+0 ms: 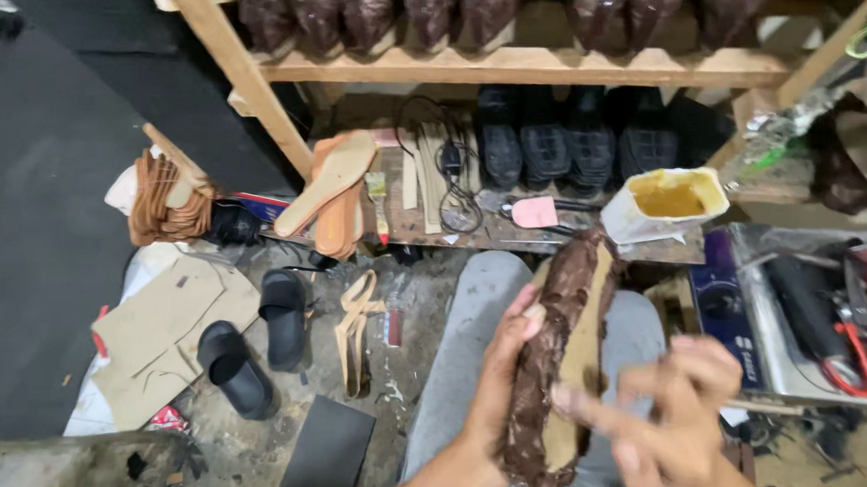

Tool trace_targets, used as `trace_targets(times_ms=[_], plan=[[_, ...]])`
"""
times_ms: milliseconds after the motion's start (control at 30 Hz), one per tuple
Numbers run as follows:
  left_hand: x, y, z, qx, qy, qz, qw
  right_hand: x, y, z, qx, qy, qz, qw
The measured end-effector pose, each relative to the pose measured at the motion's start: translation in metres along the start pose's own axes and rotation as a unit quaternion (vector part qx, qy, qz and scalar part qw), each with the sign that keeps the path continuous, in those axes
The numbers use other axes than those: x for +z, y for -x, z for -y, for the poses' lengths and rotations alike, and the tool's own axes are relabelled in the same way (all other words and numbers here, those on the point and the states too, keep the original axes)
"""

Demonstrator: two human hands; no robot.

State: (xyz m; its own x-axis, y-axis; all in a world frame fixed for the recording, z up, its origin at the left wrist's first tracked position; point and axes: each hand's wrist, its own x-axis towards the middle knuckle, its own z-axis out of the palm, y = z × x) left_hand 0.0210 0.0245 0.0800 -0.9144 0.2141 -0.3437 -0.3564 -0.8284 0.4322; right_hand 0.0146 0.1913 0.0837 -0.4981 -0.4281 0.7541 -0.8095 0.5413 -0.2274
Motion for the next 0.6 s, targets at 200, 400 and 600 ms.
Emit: trace_targets(times_ms=[200, 400, 600], plan=[[0.0, 0.001, 0.003, 0.019, -0.017, -0.003, 1.0, -0.009, -0.012, 0.004, -0.057, -0.028, 0.008, 0.998], [-0.004, -0.001, 0.004, 0.04, -0.016, 0.002, 0.999, -0.01, -0.01, 0.007, -0.023, -0.039, 0.002, 0.999], [-0.015, 0.002, 0.01, -0.028, 0.006, 0.038, 0.999, 0.022, 0.001, -0.033, 0.23, -0.251, -0.146, 0.929]])
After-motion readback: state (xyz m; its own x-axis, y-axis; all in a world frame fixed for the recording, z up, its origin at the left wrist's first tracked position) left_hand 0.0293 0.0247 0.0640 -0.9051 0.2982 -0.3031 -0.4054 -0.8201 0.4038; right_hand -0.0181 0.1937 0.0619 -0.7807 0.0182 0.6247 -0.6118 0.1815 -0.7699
